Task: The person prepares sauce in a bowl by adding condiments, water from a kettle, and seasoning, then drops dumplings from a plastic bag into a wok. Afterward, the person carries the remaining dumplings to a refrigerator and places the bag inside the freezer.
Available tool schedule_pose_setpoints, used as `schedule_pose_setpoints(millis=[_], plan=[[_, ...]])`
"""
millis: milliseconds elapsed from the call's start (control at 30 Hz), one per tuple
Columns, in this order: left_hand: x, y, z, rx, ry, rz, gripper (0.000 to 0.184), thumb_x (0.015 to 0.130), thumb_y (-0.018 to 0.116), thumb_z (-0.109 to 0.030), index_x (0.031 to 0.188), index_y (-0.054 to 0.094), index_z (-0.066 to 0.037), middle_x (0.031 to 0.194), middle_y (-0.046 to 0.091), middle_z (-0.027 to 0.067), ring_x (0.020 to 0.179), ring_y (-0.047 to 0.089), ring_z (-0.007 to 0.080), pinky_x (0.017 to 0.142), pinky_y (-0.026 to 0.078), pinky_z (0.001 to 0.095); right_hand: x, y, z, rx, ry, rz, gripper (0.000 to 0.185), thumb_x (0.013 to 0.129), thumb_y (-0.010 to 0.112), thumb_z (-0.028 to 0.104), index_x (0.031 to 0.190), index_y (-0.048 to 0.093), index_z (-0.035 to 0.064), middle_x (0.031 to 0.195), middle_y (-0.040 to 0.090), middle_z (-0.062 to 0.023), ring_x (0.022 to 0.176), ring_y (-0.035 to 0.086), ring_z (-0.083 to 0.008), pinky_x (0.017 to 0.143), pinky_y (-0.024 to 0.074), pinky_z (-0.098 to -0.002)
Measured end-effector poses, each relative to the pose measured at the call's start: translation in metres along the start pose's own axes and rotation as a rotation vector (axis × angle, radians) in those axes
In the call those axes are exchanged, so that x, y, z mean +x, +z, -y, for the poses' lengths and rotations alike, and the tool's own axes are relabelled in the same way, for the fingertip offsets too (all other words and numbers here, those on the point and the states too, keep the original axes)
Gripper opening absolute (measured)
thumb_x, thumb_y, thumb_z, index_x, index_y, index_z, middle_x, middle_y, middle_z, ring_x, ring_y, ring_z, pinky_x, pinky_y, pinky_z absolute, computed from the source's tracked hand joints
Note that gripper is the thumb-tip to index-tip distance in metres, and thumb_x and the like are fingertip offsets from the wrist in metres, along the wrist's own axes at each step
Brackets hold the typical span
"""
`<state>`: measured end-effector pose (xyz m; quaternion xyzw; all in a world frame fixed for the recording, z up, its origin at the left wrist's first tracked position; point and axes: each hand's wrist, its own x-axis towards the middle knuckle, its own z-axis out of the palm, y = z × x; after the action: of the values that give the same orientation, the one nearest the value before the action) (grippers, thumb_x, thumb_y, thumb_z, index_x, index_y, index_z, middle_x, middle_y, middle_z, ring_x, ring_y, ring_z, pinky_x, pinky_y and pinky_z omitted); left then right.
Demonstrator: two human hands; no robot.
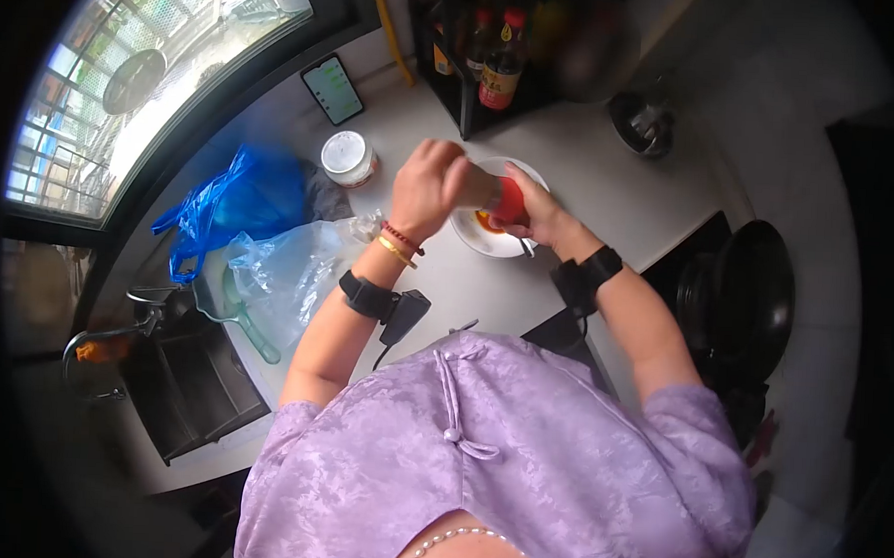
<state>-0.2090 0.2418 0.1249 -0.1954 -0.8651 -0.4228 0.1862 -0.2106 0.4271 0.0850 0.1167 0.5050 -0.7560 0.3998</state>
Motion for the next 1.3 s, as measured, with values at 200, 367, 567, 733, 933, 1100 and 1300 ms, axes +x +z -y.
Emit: schedule_pose_setpoints(millis=[200, 367, 567, 733, 933, 1100, 1300], plan=[[-0.011, 0.016, 0.041, -0.313, -0.220, -0.021, 0.031, 0.084, 0.041, -0.028, 0.085, 0.055, -0.001, 0.081, 0.056, 0.0142, 0.076, 0.054, 0.0277, 0.070, 0.041, 0.0308, -0.010, -0.002, 0.015, -0.217, 0.002, 0.044, 0.060, 0.082, 0.029, 0.062, 0.095, 0.049, 0.0064, 0.066, 0.055, -0.0086, 0.042, 0.047, -0.0095, 0.033, 0.0318, -0.0177], [-0.031, 0.017, 0.060, -0.422, -0.398, -0.076, 0.040, 0.087, 0.037, -0.035, 0.086, 0.055, 0.000, 0.076, 0.057, 0.0123, 0.071, 0.053, 0.0196, 0.068, 0.041, 0.0279, -0.004, -0.016, 0.000, -0.493, -0.117, -0.095, 0.072, 0.077, 0.031, 0.068, 0.082, 0.050, -0.0015, 0.053, 0.051, -0.0061, 0.037, 0.046, -0.0087, 0.033, 0.0369, -0.0188], [-0.031, 0.015, 0.062, -0.383, -0.410, -0.072, 0.040, 0.087, 0.037, -0.036, 0.086, 0.056, 0.000, 0.074, 0.056, 0.0126, 0.070, 0.054, 0.0207, 0.068, 0.041, 0.0287, 0.000, -0.014, 0.005, -0.867, -0.150, -0.262, 0.066, 0.079, 0.032, 0.063, 0.095, 0.050, 0.0012, 0.052, 0.049, -0.0060, 0.034, 0.045, -0.0098, 0.032, 0.0363, -0.0208], [-0.031, 0.014, 0.067, -0.266, -0.381, -0.060, 0.041, 0.087, 0.037, -0.036, 0.087, 0.056, 0.000, 0.075, 0.057, 0.0130, 0.070, 0.054, 0.0213, 0.067, 0.042, 0.0296, -0.002, -0.013, 0.013, -1.130, -0.072, -0.440, 0.063, 0.081, 0.033, 0.059, 0.101, 0.051, 0.0012, 0.056, 0.051, -0.0096, 0.035, 0.044, -0.0131, 0.036, 0.0370, -0.0251], [-0.041, 0.016, 0.071, -0.377, -0.436, -0.102, 0.042, 0.087, 0.037, -0.037, 0.087, 0.056, 0.001, 0.076, 0.058, 0.0118, 0.069, 0.056, 0.0205, 0.063, 0.044, 0.0304, -0.015, -0.007, 0.024, -1.031, -0.139, -0.408, 0.061, 0.080, 0.038, 0.058, 0.104, 0.050, 0.0025, 0.063, 0.053, -0.0097, 0.037, 0.044, -0.0113, 0.037, 0.0370, -0.0238], [-0.052, 0.013, 0.068, -0.873, -0.772, -0.063, 0.039, 0.086, 0.038, -0.040, 0.090, 0.053, -0.004, 0.077, 0.056, 0.0081, 0.065, 0.057, 0.0177, 0.049, 0.045, 0.0298, -0.018, -0.005, 0.019, -0.945, -0.242, -0.357, 0.064, 0.079, 0.039, 0.060, 0.101, 0.048, 0.0015, 0.063, 0.053, -0.0097, 0.040, 0.048, -0.0149, 0.039, 0.0402, -0.0265], [-0.073, 0.018, 0.059, -1.567, -1.082, 0.019, 0.042, 0.084, 0.036, -0.046, 0.101, 0.049, -0.011, 0.089, 0.057, 0.0072, 0.075, 0.056, 0.0242, 0.049, 0.040, 0.0292, -0.024, 0.022, 0.022, -1.151, -0.758, -0.277, 0.065, 0.078, 0.042, 0.058, 0.114, 0.041, 0.0042, 0.084, 0.057, -0.0144, 0.088, 0.056, -0.0307, 0.069, 0.0460, -0.0316]])
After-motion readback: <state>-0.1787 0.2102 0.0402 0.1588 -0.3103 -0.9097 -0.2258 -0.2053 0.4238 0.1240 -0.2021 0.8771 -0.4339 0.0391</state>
